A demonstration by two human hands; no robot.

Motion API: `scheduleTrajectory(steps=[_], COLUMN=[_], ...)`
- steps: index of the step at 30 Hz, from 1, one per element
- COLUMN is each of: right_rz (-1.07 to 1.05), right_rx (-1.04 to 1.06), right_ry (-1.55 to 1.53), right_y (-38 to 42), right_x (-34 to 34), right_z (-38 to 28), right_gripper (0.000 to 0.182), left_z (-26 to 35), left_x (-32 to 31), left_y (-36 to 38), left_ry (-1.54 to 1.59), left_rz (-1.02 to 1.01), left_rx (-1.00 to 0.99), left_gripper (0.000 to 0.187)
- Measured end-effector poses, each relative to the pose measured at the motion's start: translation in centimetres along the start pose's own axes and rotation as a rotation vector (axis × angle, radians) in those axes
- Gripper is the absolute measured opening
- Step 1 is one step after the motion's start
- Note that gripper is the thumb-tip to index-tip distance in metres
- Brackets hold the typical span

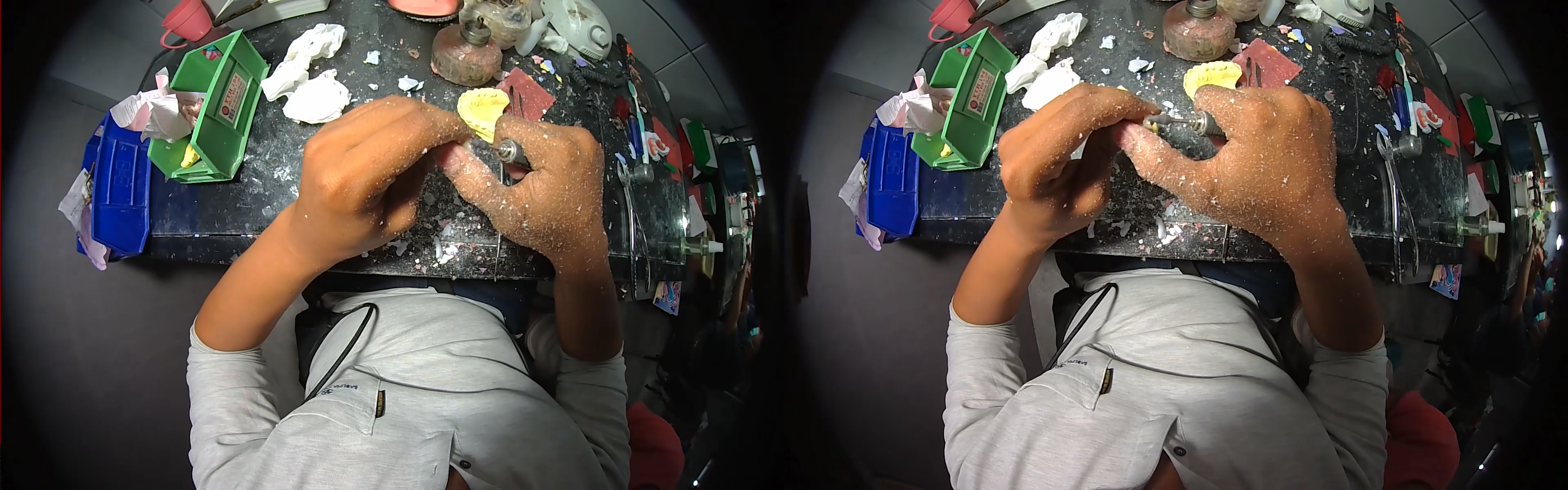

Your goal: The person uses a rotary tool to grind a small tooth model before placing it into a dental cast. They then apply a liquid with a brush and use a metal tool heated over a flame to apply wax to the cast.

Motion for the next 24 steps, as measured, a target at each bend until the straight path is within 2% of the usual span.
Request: scheduleTrajectory(steps=[24], right_rz=[-0.004], right_rx=[0.020], right_ry=[0.025], right_y=[0.01], right_x=[0.09], right_z=[-0.22], right_gripper=[0.060], left_z=[0.09], left_x=[0.05], left_y=[-0.13], left_ry=[-0.008], left_rz=[0.007], left_rx=[0.033], left_gripper=[0.035])
Point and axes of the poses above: each hand's wrist, its own y-axis away from the middle knuckle, its own x-axis out of the back of the hand, z = x × y, the point moved 9 cm from there along -y, towards the middle knuckle, and after that the axes turned 3 degrees about -z, right-handed, at the moved point
